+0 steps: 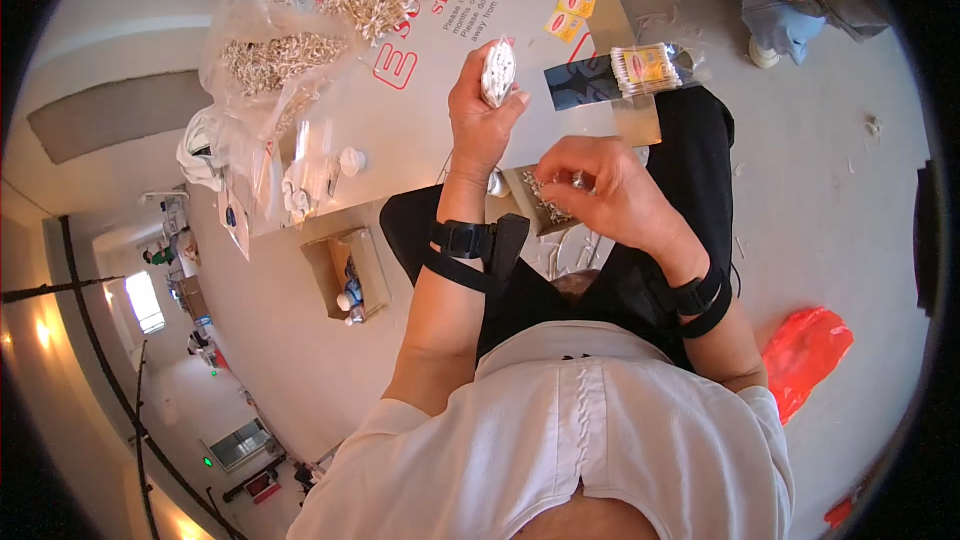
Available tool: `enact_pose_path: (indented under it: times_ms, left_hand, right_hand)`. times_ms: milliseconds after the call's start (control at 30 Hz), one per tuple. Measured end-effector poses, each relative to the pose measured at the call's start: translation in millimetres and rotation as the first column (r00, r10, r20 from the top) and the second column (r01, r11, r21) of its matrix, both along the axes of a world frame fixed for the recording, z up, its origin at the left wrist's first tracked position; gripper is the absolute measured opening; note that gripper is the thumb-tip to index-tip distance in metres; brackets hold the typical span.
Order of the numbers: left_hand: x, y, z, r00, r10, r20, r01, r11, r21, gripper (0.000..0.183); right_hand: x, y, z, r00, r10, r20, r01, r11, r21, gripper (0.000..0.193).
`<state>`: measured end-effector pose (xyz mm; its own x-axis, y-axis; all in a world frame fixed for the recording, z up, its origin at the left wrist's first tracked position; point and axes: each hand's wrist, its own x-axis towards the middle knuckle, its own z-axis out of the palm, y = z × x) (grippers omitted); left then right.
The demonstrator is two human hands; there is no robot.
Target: Packaging and sorting cotton swabs from bulk piles and small packets into small plastic bags.
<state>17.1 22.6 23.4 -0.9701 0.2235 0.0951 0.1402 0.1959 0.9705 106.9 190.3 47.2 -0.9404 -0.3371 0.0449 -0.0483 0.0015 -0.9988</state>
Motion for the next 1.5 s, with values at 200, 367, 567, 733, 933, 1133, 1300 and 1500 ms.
enact_pose_path:
  times_ms: [200,367,567,733,933,1133,1300,1500]
  left_hand:
    - [1.4,-0.3,0.9,1.000,-0.003,-0.009,0.003,1.000,-0.021,0.052]
    - [2.7,3.7,2.4,1.000,0.010,-0.008,-0.011,0.999,-0.048,0.050]
    - [1.5,5.3,-0.9,0.997,0.018,-0.074,-0.022,0.998,-0.062,0.048]
    - [1.8,4.9,-3.2,0.998,0.007,-0.065,-0.014,0.994,-0.108,0.048]
    - [-1.5,-0.4,-12.9,0.988,-0.044,-0.150,0.029,0.994,-0.105,0.051]
    - [1.2,6.2,-9.4,0.985,-0.019,-0.170,0.003,0.996,-0.094,0.054]
    - [4.7,9.9,-23.3,0.959,0.042,-0.281,-0.093,0.981,-0.172,0.055]
    - [18.3,8.4,-34.9,0.953,0.110,-0.281,-0.176,0.959,-0.220,0.069]
  right_hand:
    - [-1.7,-12.0,20.7,0.860,-0.365,-0.356,0.418,0.905,0.082,0.061]
    - [-7.6,-17.1,15.9,0.840,-0.344,-0.419,0.443,0.881,0.165,0.065]
    - [-8.7,-22.4,11.4,0.839,-0.328,-0.434,0.454,0.861,0.227,0.067]
    - [-10.8,-20.5,10.8,0.850,-0.322,-0.416,0.434,0.876,0.208,0.064]
    - [-9.4,-21.9,7.8,0.845,-0.212,-0.491,0.402,0.857,0.322,0.051]
    - [-16.0,-20.4,1.4,0.916,-0.362,-0.173,0.365,0.931,-0.016,0.037]
    - [-23.0,-31.5,-9.9,0.851,-0.496,-0.171,0.501,0.865,-0.019,0.025]
    - [-40.7,-30.9,-30.9,0.714,-0.401,-0.574,0.549,0.829,0.104,0.015]
